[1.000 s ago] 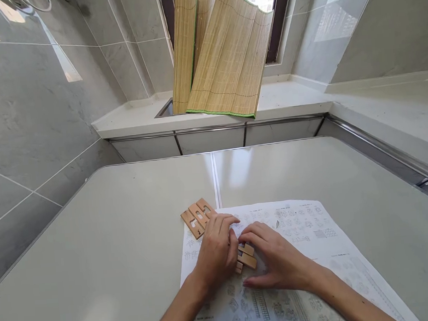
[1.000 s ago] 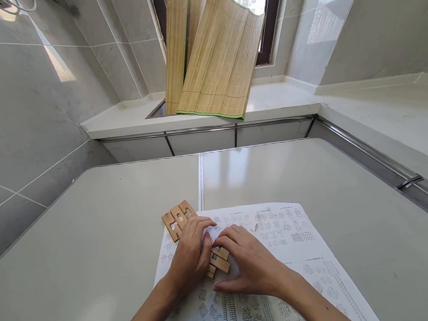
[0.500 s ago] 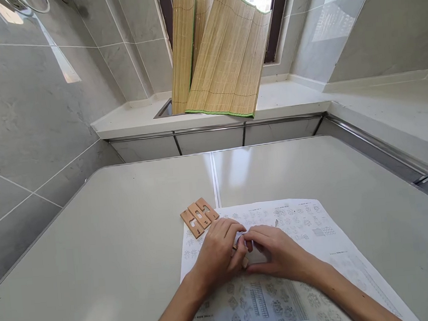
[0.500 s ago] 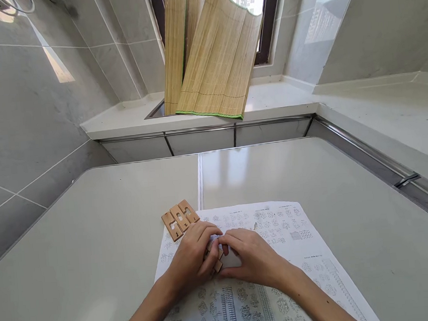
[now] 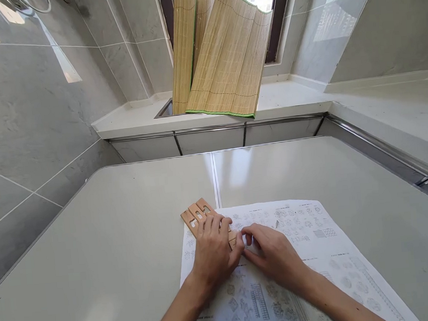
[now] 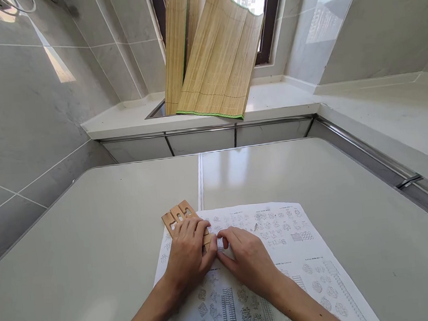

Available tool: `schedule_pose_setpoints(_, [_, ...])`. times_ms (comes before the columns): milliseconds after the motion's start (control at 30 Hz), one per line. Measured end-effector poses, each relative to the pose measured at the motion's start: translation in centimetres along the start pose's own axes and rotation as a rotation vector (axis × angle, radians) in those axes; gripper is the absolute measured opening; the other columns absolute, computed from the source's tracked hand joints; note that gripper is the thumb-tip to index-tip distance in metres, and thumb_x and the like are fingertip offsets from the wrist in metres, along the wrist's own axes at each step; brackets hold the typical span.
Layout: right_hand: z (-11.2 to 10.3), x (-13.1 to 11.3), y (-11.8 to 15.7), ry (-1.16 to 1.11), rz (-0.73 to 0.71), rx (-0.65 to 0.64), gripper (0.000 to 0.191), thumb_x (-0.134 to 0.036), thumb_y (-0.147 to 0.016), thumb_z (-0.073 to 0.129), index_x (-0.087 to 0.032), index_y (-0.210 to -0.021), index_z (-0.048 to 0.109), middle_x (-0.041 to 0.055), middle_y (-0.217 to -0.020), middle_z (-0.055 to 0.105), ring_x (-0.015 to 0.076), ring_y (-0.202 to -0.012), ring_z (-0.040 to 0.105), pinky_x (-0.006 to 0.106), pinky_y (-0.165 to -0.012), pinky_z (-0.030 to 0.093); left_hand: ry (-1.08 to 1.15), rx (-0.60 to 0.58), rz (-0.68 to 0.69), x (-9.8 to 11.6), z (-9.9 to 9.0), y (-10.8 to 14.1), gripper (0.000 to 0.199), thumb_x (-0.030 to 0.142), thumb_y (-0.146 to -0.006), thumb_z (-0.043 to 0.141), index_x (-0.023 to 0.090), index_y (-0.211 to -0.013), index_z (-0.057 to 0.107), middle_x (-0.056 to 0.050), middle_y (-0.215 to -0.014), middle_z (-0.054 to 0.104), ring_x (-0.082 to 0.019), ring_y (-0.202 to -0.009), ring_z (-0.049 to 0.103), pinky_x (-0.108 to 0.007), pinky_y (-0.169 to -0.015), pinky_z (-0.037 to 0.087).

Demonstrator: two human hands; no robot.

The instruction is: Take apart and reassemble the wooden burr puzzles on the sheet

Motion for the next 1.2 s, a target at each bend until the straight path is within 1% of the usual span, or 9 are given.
schedule_pose_setpoints(200, [0.0,0.1,0.1,-0.033,-0.005,-0.014,0.026,-0.008,-0.092,0.052,-0.023,-0.109,0.062,0.0048,-0.095,0.068,0.0204,-0.08,0.065,0.032,-0.071,0.051,-0.002,-0.056,0.034,-0.1,-0.4,-0.1,0.026,0.04,-0.085,0.065,0.02,-0.101,0.061,-0.011,-0.105,0.061,-0.033,-0.104,0.055,-0.051,-0.092,0.047])
schedule_pose_setpoints(433, [-0.7,0.0,-0.3,-0.088,0.026,-0.036,0.014,-0.016,-0.098,0.052,-0.024,-0.104,0.061,0.0021,-0.086,0.066,0.0178,-0.071,0.061,0.029,-0.062,0.048,-0.023,-0.049,0.023,-1.2,-0.5,-0.3,0.022,0.041,-0.092,0.061,0.019,-0.096,0.06,-0.011,-0.103,0.061,-0.03,-0.099,0.055,-0.049,-0.088,0.049])
schedule_pose_setpoints(533, [-0.9,0.1,-0.4,-0.101,0.036,-0.041,0.013,-0.017,-0.098,0.051,-0.024,-0.105,0.06,0.0011,-0.084,0.065,0.0168,-0.068,0.06,0.029,-0.061,0.048,-0.019,-0.051,0.018,-1.2,-0.6,-0.3,0.023,0.039,-0.094,0.06,0.019,-0.106,0.062,-0.012,-0.11,0.062,-0.031,-0.105,0.055,-0.05,-0.092,0.047])
schedule_pose_setpoints(633, [-0.9,0.1,-0.4,-0.097,0.038,-0.038,0.013,-0.018,-0.099,0.049,-0.024,-0.105,0.059,0.0004,-0.083,0.065,0.016,-0.065,0.059,0.029,-0.061,0.048,0.006,-0.074,0.064,-1.2,-0.7,-0.3,0.025,0.032,-0.096,0.059,0.023,-0.12,0.061,-0.01,-0.119,0.063,-0.03,-0.111,0.054,-0.05,-0.096,0.046])
schedule_pose_setpoints(733, [-1.0,0.1,-0.5,-0.096,0.033,-0.03,0.013,-0.018,-0.099,0.049,-0.023,-0.105,0.06,0.001,-0.084,0.066,0.0159,-0.065,0.059,0.029,-0.06,0.047,0.016,-0.086,0.092,-1.2,-0.6,-0.3,0.017,0.031,-0.096,0.06,0.026,-0.112,0.065,-0.009,-0.113,0.065,-0.03,-0.11,0.056,-0.05,-0.095,0.046])
schedule_pose_setpoints(933, [-1.1,0.3,-0.5,-0.124,0.045,-0.055,0.015,-0.016,-0.098,0.05,-0.023,-0.107,0.06,0.0007,-0.084,0.066,0.0156,-0.064,0.058,0.029,-0.061,0.047,0.017,-0.044,0.026,-1.4,-0.3,-0.2,0.012,0.032,-0.093,0.064,0.022,-0.098,0.062,-0.008,-0.104,0.066,-0.029,-0.102,0.058,-0.048,-0.089,0.048])
schedule_pose_setpoints(1033, [-1.1,0.4,-0.6,-0.14,0.052,-0.06,0.016,-0.016,-0.098,0.05,-0.024,-0.108,0.06,0.0005,-0.084,0.066,0.0153,-0.064,0.057,0.029,-0.061,0.047,0.011,-0.018,0.003,-1.3,-0.4,-0.3,0.015,0.033,-0.093,0.065,0.021,-0.1,0.061,-0.009,-0.106,0.065,-0.029,-0.102,0.058,-0.049,-0.089,0.049])
schedule_pose_setpoints(1100, [-1.2,0.4,-0.6,-0.155,0.049,-0.056,0.016,-0.017,-0.098,0.049,-0.024,-0.108,0.059,0.0006,-0.084,0.066,0.0153,-0.064,0.058,0.029,-0.062,0.047,0.027,0.012,0.03,-0.9,-0.6,-0.3,0.019,0.031,-0.092,0.065,0.021,-0.107,0.06,-0.01,-0.11,0.065,-0.03,-0.105,0.058,-0.049,-0.091,0.049])
schedule_pose_setpoints(1200, [-1.3,0.5,-0.6,-0.174,0.055,-0.054,0.015,-0.017,-0.097,0.05,-0.024,-0.106,0.06,0.0,-0.082,0.065,0.0151,-0.064,0.057,0.028,-0.06,0.046,0.094,0.074,0.133,0.0,-0.9,-0.3,0.022,0.023,-0.091,0.062,0.022,-0.113,0.059,-0.01,-0.111,0.065,-0.028,-0.105,0.06,-0.046,-0.091,0.051])
Point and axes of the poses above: each hand's wrist, its own y-axis away from the middle knuckle, its own z-axis out of the palm, x = y × z, the point moved 1 cm from there along -y, towards the middle knuckle
